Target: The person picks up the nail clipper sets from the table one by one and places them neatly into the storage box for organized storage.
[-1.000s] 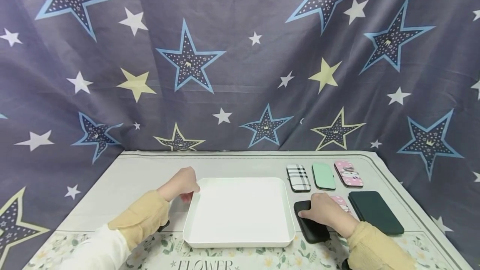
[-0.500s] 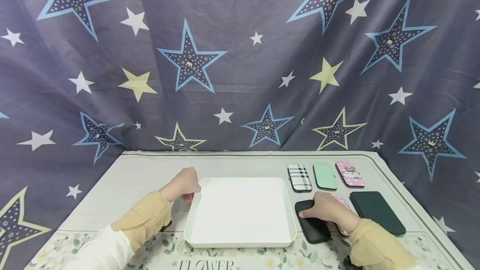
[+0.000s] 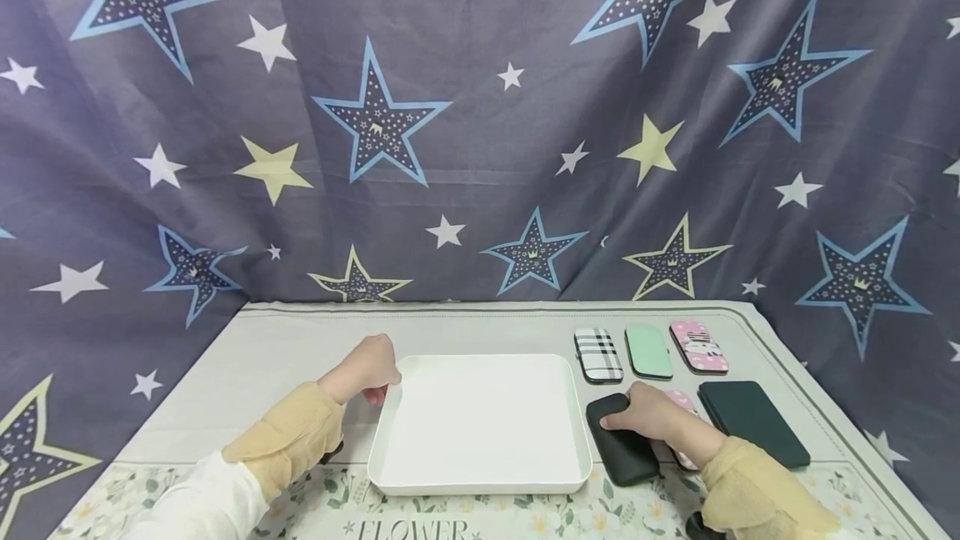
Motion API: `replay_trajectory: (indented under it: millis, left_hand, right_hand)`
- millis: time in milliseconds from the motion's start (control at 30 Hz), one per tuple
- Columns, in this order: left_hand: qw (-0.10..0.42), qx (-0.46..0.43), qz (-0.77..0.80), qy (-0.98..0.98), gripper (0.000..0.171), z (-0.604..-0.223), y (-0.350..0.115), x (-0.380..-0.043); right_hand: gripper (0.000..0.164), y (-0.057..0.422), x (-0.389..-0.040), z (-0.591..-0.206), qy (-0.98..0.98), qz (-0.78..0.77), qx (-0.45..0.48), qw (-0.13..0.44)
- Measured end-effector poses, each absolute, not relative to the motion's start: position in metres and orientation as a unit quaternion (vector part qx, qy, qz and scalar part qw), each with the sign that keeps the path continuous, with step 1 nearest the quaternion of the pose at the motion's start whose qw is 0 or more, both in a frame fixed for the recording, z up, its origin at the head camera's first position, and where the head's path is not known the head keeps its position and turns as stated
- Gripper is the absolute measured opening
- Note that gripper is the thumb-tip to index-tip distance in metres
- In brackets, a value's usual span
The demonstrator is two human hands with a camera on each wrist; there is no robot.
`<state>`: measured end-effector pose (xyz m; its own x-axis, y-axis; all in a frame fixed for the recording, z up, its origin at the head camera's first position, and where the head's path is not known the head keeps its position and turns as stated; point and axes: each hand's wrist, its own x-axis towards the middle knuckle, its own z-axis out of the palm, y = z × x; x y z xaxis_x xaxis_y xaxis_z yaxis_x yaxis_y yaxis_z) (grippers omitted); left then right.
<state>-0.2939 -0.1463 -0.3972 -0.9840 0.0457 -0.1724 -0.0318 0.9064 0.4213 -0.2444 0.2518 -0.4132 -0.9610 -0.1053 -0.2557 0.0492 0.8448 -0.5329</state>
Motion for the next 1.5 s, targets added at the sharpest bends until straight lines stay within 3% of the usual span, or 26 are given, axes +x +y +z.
replay_trajectory:
  millis: [167,333,567,767,933,1200,1500]
  left_hand:
    - [0.091,0.007,0.218,0.972,0.005,-0.398,-0.147,-0.294]
    - [0.102,0.006,0.222,0.970,0.006,-0.396,-0.147,-0.296]
    - [0.107,0.003,0.220,0.970,0.007,-0.396,-0.147,-0.297]
    - [0.109,0.008,0.224,0.968,0.009,-0.396,-0.148,-0.297]
    - [0.113,0.002,0.221,0.969,0.012,-0.397,-0.148,-0.298]
    - [0.113,-0.005,0.231,0.966,0.008,-0.396,-0.147,-0.296]
    - [0.101,-0.003,0.238,0.966,0.006,-0.399,-0.148,-0.296]
  right_hand:
    - [0.044,0.255,-0.245,-0.410,0.929,-0.333,-0.005,0.160]
    - [0.051,0.259,-0.248,-0.408,0.902,-0.387,0.006,0.189]
    - [0.026,0.264,-0.250,-0.405,0.861,-0.465,-0.003,0.207]
    - [0.015,0.265,-0.256,-0.391,0.832,-0.508,-0.020,0.221]
    - [0.018,0.259,-0.260,-0.379,0.819,-0.529,-0.029,0.222]
    - [0.043,0.238,-0.267,-0.359,0.799,-0.572,-0.027,0.184]
    - [0.041,0.205,-0.269,-0.339,0.781,-0.600,-0.020,0.172]
